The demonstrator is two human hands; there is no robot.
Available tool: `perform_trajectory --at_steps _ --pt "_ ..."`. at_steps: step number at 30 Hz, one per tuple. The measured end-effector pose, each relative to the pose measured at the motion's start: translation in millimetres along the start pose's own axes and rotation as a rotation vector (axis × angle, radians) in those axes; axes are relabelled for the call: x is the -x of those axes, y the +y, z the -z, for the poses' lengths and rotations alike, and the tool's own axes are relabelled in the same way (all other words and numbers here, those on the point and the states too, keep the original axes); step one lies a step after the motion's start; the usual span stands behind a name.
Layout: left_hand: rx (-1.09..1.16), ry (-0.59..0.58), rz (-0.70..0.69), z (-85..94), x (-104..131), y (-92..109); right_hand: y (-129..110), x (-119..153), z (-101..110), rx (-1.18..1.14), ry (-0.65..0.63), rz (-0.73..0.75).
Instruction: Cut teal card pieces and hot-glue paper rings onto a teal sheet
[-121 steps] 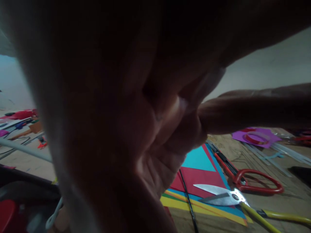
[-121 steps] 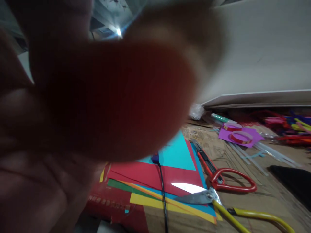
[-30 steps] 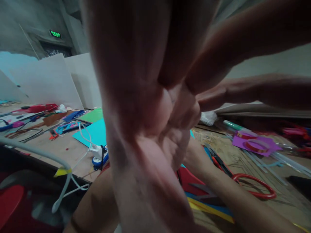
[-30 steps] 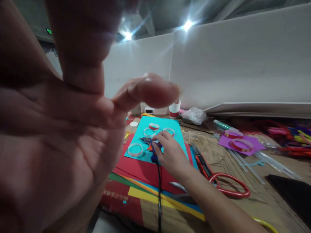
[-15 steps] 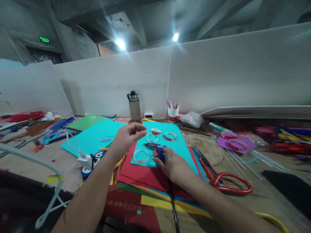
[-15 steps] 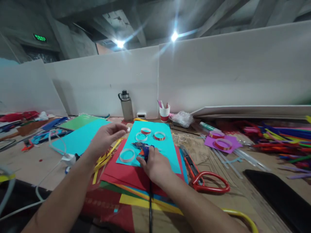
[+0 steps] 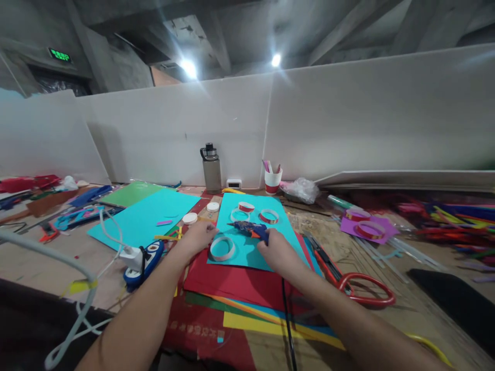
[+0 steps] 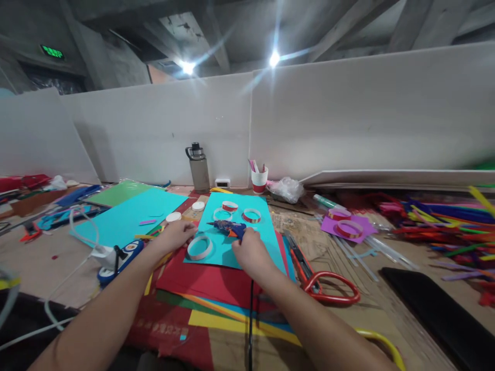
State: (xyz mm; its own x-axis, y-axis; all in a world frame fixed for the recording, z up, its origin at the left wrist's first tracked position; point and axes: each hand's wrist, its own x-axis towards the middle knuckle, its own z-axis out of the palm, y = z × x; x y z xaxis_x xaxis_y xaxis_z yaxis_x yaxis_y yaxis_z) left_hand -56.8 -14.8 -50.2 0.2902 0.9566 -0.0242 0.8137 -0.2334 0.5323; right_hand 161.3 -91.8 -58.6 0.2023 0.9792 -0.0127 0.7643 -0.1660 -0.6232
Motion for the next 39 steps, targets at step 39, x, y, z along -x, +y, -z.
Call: perform_trajectory --at_steps 39 --pt "-0.043 -0.027 -0.244 -26.0 -53.0 17.1 37.3 3.4 19.3 -0.965 0.12 0.023"
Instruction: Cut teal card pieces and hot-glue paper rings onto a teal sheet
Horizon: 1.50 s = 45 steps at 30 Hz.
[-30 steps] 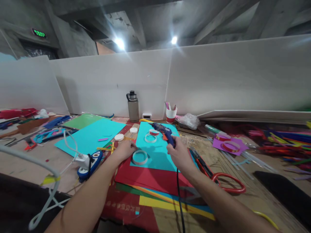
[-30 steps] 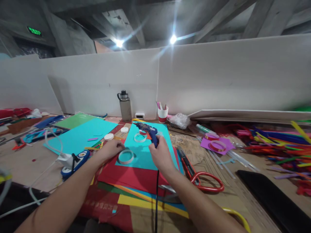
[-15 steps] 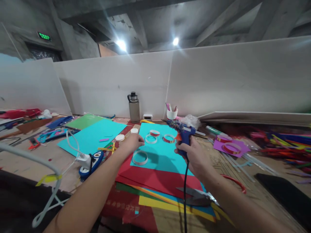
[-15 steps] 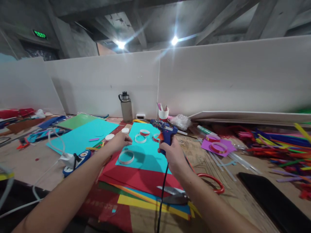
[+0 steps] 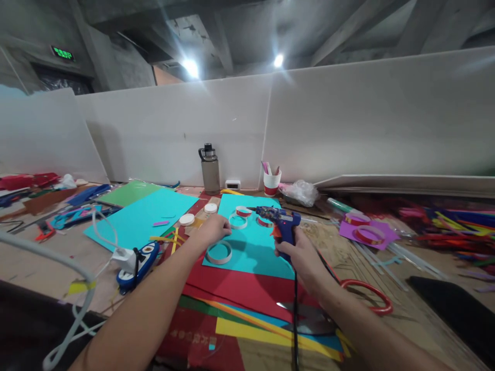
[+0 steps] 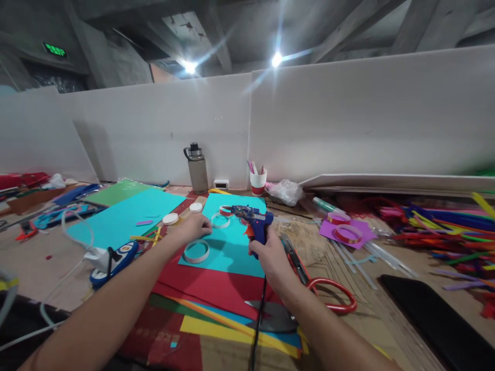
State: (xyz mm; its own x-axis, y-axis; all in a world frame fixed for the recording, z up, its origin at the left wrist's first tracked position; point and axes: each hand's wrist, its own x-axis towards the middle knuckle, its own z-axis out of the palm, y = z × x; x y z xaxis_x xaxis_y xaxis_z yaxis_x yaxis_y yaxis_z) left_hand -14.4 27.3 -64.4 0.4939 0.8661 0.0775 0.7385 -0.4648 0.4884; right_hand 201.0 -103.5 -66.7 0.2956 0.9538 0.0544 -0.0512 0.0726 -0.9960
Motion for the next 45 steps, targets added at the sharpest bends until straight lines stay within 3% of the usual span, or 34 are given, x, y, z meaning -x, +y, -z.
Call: perform_trajectory --at_steps 3,8,12,15,21,27,35,40,45 --pt "0.165 0.069 0.001 -2.3 -0.4 -8.0 2.2 2.3 -2.1 0.003 -0.007 -0.028" --pt "0.504 0.077 0.131 1.8 0.3 -15.7 3.8 2.8 -2.7 -0.01 0.013 -0.076" --pt "0.71 0.183 0.21 8.6 3.0 -13.7 4.0 3.1 -2.6 0.0 0.017 -0.069" --pt "0.779 0.192 0.156 13.2 6.8 -8.8 0.1 6.0 -3.5 -0.036 0.016 -0.072" --pt "0.758 0.11 -0.002 21.0 15.5 6.3 -10.4 12.5 -5.0 -0.216 -0.007 -0.074" --pt "0.796 0.125 -0.032 23.6 20.2 16.3 -7.4 10.8 -1.9 -0.197 -0.052 -0.12" --pt "0.761 0.111 -0.029 23.3 21.6 19.9 -8.9 11.9 -4.0 -0.206 -0.099 -0.061" --pt "0.83 0.071 -0.207 22.5 31.0 45.3 -11.1 12.1 -5.9 -0.26 -0.108 -0.042" --pt "0.767 0.203 -0.187 14.3 45.8 79.3 -11.4 12.7 -8.7 -0.284 -0.084 -0.037"
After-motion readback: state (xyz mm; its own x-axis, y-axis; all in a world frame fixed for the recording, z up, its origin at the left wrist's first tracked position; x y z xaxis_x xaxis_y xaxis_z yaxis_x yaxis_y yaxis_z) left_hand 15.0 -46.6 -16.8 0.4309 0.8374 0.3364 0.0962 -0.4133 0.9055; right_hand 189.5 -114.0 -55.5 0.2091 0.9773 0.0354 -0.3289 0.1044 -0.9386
